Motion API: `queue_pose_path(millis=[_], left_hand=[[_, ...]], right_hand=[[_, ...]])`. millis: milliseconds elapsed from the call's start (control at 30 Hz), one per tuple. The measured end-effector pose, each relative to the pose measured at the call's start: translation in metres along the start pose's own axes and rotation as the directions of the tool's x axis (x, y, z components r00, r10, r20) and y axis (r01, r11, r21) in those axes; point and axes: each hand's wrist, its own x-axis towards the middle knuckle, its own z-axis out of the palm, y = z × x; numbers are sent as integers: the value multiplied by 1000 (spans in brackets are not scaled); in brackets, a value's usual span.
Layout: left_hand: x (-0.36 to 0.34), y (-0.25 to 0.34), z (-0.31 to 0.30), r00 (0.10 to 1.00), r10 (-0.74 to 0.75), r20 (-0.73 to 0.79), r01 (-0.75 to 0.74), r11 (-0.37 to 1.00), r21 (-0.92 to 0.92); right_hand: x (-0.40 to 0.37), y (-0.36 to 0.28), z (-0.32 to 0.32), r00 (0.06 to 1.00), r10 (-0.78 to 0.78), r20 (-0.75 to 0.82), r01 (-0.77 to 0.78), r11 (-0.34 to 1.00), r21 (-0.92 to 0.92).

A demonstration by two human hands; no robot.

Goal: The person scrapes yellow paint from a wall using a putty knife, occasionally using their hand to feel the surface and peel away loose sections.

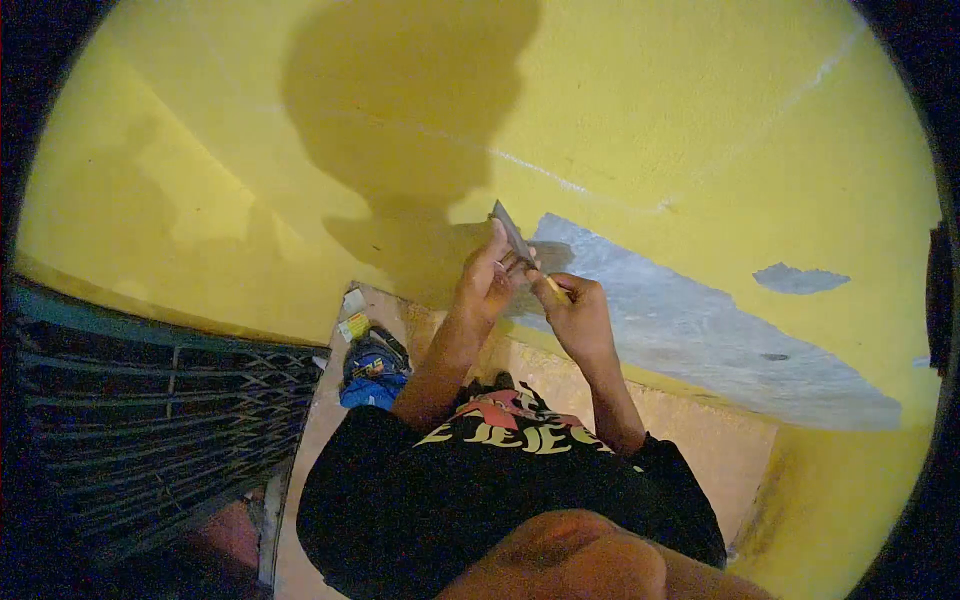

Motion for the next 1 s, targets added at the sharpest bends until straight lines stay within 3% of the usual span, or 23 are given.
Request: queue_pose_path(millis=[133, 200, 233, 467, 567, 633, 667, 733, 767, 833, 867, 933, 1000], left_hand=[[-7, -27, 17, 999, -42, 35, 40, 998, 46], [-10, -37, 27, 989, -59, 133, 53, 997, 53], [-9, -40, 29, 989, -100, 106, 95, 994, 59], [-3, -36, 20, 987, -158, 34, 158, 987, -17], [0, -36, 5, 988, -147, 58, 145, 989, 31], [12, -35, -26, 955, -227, 192, 227, 974, 26], [7, -38, -26, 955, -234, 181, 232, 972, 31], [-18, -28, 18, 995, -67, 73, 46, 965, 260], [-14, -34, 19, 995, -70, 73, 49, 965, 257], [-3, -43, 24, 988, -147, 52, 152, 983, -105], [-4, -45, 23, 988, -144, 59, 149, 983, -105], [-11, -42, 22, 994, -35, 99, 40, 998, -54], [-3, -44, 16, 995, -74, 60, 78, 995, -55]], right_hand=[[-22, 17, -10, 997, 61, -56, -58, 997, 49], [-37, 11, -20, 982, 156, -102, -151, 987, 60], [-41, 10, -23, 964, 244, -105, -241, 970, 37], [-33, 11, -18, 985, 148, -86, -149, 989, -11], [-37, -9, -11, 986, 163, -40, -162, 987, 17], [-39, -5, 4, 998, 48, -32, -48, 999, -2], [-41, 3, 7, 998, 57, -28, -56, 998, 8], [-40, 19, 0, 994, 51, -99, -43, 996, 78], [-37, 14, -12, 984, 142, -109, -138, 990, 39], [-30, 18, -21, 989, 98, -109, -99, 995, 2], [-29, 18, -24, 993, 52, -105, -56, 998, -31], [-31, 12, -22, 991, 99, -92, -100, 995, 1], [-30, 25, -17, 997, 44, -67, -46, 999, -26]])
